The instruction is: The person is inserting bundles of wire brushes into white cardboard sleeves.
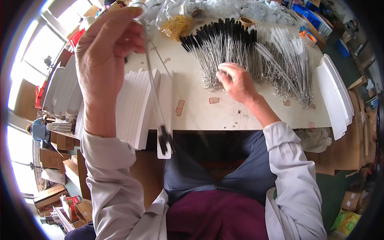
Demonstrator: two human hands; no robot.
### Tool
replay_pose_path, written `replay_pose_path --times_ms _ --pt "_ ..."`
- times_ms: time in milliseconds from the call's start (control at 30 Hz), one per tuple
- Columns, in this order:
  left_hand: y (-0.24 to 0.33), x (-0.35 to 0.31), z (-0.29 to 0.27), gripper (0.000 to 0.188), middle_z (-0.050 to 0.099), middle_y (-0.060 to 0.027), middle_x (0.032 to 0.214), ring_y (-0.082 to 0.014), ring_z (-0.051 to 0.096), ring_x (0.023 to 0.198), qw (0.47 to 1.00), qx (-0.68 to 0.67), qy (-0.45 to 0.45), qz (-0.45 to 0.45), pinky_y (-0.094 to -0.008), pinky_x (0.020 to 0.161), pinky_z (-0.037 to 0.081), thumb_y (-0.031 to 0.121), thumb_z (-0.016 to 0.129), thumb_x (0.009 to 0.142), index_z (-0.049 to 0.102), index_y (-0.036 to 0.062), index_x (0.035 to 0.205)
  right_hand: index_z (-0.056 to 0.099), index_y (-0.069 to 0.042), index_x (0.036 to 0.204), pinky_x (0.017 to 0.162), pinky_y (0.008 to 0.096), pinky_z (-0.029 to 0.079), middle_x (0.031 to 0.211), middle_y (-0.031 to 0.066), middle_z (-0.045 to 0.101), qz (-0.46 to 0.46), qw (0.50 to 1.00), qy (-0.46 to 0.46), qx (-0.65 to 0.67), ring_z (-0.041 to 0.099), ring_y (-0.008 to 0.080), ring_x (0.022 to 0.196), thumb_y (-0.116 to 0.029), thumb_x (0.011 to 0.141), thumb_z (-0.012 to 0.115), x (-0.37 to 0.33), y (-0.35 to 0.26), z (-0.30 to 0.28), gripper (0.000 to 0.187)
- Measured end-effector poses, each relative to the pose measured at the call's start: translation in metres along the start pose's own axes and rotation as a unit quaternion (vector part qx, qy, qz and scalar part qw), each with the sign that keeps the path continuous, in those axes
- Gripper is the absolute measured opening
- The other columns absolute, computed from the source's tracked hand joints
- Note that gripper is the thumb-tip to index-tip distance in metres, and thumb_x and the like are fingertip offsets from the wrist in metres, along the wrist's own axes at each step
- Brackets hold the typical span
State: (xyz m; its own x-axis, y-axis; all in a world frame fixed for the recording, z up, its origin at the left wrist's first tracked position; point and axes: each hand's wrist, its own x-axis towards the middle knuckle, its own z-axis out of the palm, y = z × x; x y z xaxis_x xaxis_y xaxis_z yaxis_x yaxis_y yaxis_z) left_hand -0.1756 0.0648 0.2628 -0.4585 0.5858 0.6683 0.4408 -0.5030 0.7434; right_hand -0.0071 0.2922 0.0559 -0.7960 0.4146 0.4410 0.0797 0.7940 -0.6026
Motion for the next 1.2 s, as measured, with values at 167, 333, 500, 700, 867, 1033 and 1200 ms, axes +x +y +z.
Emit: replay_pose_path --times_ms 167,333,500,700,867,1033,1200 --pt "0.015 -0.045 0.044 0.02 0.076 -0.014 0.098 -0.0164 0.071 0.071 0.98 -0.072 -0.062 -0.177 -0.032 0.066 0.061 0.012 0.064 0.101 0.076 -0.0021 0.108 0.073 -0.001 0.121 0.104 0.0344 0.048 0.118 0.0083 0.076 -0.007 0.882 -0.043 0.47 0.065 0.018 0.115 -0.058 0.11 0.04 -0.032 -0.088 -0.024 0.067" --pt "0.019 -0.055 0.073 0.02 0.075 -0.0155 0.103 -0.0183 0.071 0.076 0.972 -0.018 -0.127 -0.195 -0.0322 0.065 0.061 0.008 0.063 0.102 0.073 -0.0043 0.114 0.064 0.007 0.129 0.095 0.0395 0.054 0.1 0.016 0.074 0.038 0.763 -0.123 0.634 0.072 0.0238 0.094 -0.041 0.113 0.042 -0.077 -0.12 -0.033 0.056" --pt "-0.014 -0.053 0.087 0.021 0.074 -0.0128 0.094 -0.0172 0.071 0.075 0.969 0.023 -0.16 -0.189 -0.0295 0.069 0.06 0.013 0.066 0.1 0.074 -0.0042 0.111 0.067 0.005 0.122 0.057 0.0235 0.051 0.078 0.0036 0.066 0.128 0.734 -0.115 0.656 0.062 0.0091 0.062 -0.028 0.11 0.056 -0.113 -0.1 -0.056 0.036" --pt "-0.038 -0.056 0.109 0.022 0.072 -0.0113 0.085 -0.0175 0.07 0.07 0.949 -0.015 -0.173 -0.263 -0.0284 0.067 0.059 0.015 0.066 0.1 0.075 -0.0035 0.108 0.068 0.006 0.12 0.049 0.0208 0.039 0.071 -0.0003 0.059 0.228 0.775 -0.051 0.587 0.048 0.0039 0.056 -0.029 0.111 0.054 -0.135 -0.078 -0.064 0.039" --pt "-0.065 -0.059 0.121 0.016 0.072 -0.0085 0.083 -0.0131 0.069 0.069 0.944 -0.005 -0.204 -0.261 -0.0268 0.066 0.059 0.008 0.067 0.1 0.075 -0.0043 0.106 0.069 0.006 0.115 0.05 0.0212 0.034 0.068 -0.0026 0.052 0.225 0.833 -0.053 0.503 0.041 0.0028 0.056 -0.029 0.111 0.053 -0.155 -0.055 -0.08 0.039" --pt "-0.092 -0.067 0.141 0.014 0.072 -0.008 0.083 -0.0128 0.068 0.07 0.931 -0.001 -0.241 -0.274 -0.0259 0.065 0.058 0.005 0.068 0.099 0.074 -0.0053 0.106 0.071 0.005 0.111 0.053 0.021 0.034 0.066 -0.0038 0.051 0.285 0.851 -0.04 0.439 0.042 0.0031 0.059 -0.024 0.111 0.054 -0.178 -0.034 -0.1 0.034" --pt "-0.095 -0.082 0.176 0.011 0.074 -0.0091 0.087 -0.0123 0.07 0.076 0.931 0.095 -0.308 -0.173 -0.0268 0.071 0.057 0.002 0.067 0.097 0.074 -0.0048 0.104 0.071 0.004 0.109 0.052 0.0199 0.033 0.065 -0.005 0.05 0.298 0.868 0.021 0.396 0.041 0.0023 0.058 -0.024 0.11 0.055 -0.204 -0.007 -0.114 0.032"
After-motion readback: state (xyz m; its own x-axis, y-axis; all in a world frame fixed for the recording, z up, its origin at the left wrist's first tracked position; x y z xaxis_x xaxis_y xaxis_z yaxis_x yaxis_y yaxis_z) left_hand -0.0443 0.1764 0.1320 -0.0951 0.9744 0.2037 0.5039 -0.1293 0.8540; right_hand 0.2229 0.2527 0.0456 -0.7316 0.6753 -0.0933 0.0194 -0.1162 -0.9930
